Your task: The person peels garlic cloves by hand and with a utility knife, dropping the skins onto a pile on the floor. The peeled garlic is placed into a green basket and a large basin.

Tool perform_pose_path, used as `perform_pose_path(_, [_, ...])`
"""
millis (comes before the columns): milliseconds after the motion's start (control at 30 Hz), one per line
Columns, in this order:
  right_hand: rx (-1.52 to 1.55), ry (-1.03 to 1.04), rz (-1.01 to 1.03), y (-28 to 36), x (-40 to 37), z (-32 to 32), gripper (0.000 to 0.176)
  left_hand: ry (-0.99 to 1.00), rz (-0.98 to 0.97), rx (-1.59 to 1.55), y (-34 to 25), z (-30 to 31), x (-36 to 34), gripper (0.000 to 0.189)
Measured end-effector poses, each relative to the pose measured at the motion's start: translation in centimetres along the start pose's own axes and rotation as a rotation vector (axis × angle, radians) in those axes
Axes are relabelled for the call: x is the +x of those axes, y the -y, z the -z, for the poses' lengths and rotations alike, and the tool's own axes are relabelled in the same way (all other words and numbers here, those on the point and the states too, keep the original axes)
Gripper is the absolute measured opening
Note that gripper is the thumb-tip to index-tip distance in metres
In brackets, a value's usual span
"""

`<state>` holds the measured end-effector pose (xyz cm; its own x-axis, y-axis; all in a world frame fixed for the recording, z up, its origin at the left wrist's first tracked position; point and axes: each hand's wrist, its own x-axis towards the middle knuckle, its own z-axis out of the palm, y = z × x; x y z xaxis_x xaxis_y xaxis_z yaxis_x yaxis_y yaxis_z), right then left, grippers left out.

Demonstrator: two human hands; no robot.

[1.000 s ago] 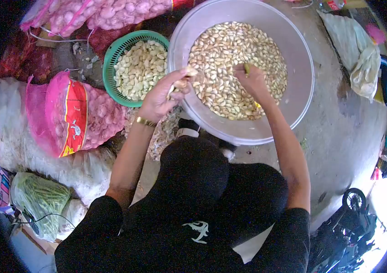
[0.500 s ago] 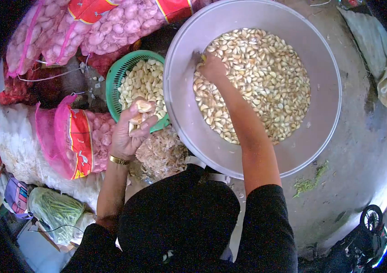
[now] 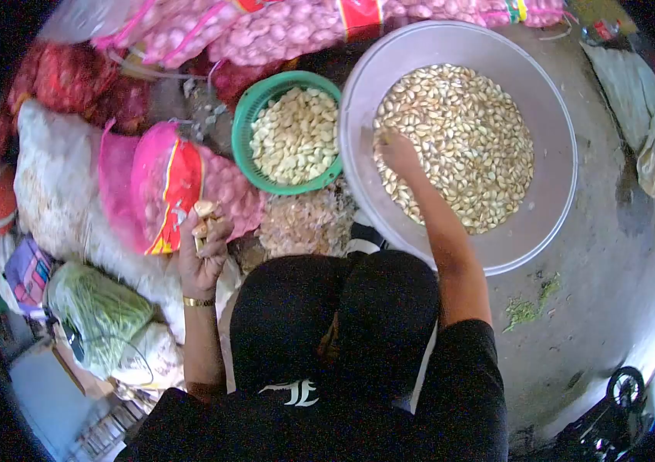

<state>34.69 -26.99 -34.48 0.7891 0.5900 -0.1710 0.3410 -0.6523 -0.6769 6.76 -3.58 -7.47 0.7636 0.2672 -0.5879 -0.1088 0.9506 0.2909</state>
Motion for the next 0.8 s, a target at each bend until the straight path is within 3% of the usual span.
perform_pose_path(33, [0.086,-0.015,-0.100,0.6,-1.0,1.2,0.022,0.093,0.047,-0.069,-0.7,0.8,-0.8,0.032])
perform_pose_path(100, [0.287,-0.169,-0.121,0.7,-2.9,3.7,0.021,0.057,0.048,-0.087,-1.1,0.1,-1.5,0.031])
perform_pose_path(233, [0.012,-0.232,0.001,1.6,-6.4,6.8,0.021,0.136,0.078,-0.040,-0.1,-2.2,-0.6,0.030])
perform_pose_path(300, [0.011,-0.335,-0.102,3.9,-7.2,9.9,0.020,0.200,0.096,-0.082,0.5,-4.2,-0.1,0.029])
perform_pose_path(333, [-0.035,-0.470,0.010,4.6,-7.9,10.8,0.018,0.246,0.115,-0.105,1.0,-4.9,-0.1,0.029])
perform_pose_path(433, [-0.247,-0.320,0.113,4.4,-9.5,13.4,0.016,0.309,0.183,-0.185,2.2,-6.5,-1.1,0.028])
perform_pose_path(500, [-0.187,-0.442,0.061,4.4,-9.7,14.9,0.014,0.340,0.190,-0.227,2.4,-7.2,-1.8,0.028])
perform_pose_path(600, [-0.424,-0.248,0.074,3.9,-11.7,16.8,0.014,0.362,0.199,-0.234,2.8,-7.9,-3.1,0.028])
perform_pose_path(633, [-0.430,-0.257,0.082,4.4,-12.1,17.3,0.014,0.372,0.198,-0.251,2.7,-8.3,-3.5,0.028])
perform_pose_path(700, [-0.159,-0.638,0.081,6.8,-12.7,18.9,0.017,0.373,0.173,-0.256,2.4,-9.0,-4.6,0.028])
perform_pose_path(733, [-0.202,-0.504,-0.008,8.9,-14.0,19.7,0.015,0.399,0.198,-0.297,2.3,-9.6,-5.4,0.028])
perform_pose_path(767, [-0.201,-0.510,-0.004,8.4,-14.7,19.9,0.015,0.433,0.221,-0.334,2.2,-10.5,-6.3,0.028])
perform_pose_path(800, [-0.216,-0.481,0.103,7.5,-14.7,20.6,0.016,0.464,0.233,-0.316,1.9,-11.7,-7.5,0.026])
